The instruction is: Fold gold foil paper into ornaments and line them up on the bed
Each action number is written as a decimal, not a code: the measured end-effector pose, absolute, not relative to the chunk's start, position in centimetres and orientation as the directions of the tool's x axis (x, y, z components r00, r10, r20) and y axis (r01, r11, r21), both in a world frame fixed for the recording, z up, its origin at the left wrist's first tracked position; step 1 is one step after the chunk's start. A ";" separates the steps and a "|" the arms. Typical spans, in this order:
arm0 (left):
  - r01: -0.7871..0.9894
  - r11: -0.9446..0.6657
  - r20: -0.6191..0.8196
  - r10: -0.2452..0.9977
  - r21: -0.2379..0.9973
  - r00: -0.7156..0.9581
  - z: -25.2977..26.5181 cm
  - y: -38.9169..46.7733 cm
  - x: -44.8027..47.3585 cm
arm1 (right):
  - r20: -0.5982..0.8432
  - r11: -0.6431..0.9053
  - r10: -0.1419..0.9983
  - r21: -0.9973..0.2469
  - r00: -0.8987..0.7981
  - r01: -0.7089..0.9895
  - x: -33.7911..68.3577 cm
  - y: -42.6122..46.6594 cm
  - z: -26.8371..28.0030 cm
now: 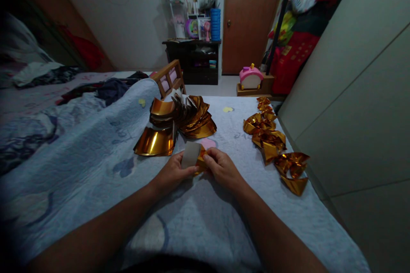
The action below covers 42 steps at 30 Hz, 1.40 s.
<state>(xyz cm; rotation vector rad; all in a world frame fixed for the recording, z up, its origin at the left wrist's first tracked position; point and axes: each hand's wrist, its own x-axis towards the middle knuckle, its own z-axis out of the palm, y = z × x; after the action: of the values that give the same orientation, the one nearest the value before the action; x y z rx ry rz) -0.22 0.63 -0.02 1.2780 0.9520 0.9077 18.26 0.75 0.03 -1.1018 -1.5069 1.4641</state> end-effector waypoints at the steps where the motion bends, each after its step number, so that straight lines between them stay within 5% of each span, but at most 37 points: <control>1: -0.031 0.084 -0.068 0.937 0.996 0.342 -0.1 0.6 -0.1 | -0.062 -0.045 0.938 -0.997 -0.342 0.056 18.0 0.7 -0.1; 12: -0.107 0.152 -0.100 0.917 0.983 0.386 -0.6 0.1 0.5 | 0.058 0.080 0.989 -0.983 -0.135 0.165 17.1 1.0 -0.5; 17: -0.178 0.173 -0.110 0.941 0.969 0.319 -0.1 0.6 -0.2 | -0.022 0.014 0.968 -0.990 -0.252 0.144 18.0 0.9 -0.3; 22: 0.042 0.102 -0.110 0.935 0.994 0.337 0.0 1.0 -1.0 | -0.010 0.085 0.934 -0.965 -0.357 0.250 18.4 0.6 0.0; 27: 0.139 0.013 -0.062 0.935 0.990 0.349 0.3 0.9 -1.0 | -0.107 -0.008 0.928 -0.964 -0.358 0.267 18.7 0.7 0.1; 36: 0.030 0.045 -0.049 0.987 0.999 0.151 0.2 1.1 -0.8 | -0.142 -0.108 0.879 -0.989 -0.455 0.100 19.9 1.1 1.0; 42: 0.028 0.014 -0.018 0.993 1.000 0.116 0.5 1.0 -0.7 | -0.134 -0.077 0.905 -0.985 -0.404 0.155 20.1 1.2 0.8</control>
<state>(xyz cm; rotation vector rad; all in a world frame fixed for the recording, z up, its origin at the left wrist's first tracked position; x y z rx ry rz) -0.70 0.97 0.46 1.2701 1.1496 1.0982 20.13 1.22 0.77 -1.1619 -1.5749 1.5396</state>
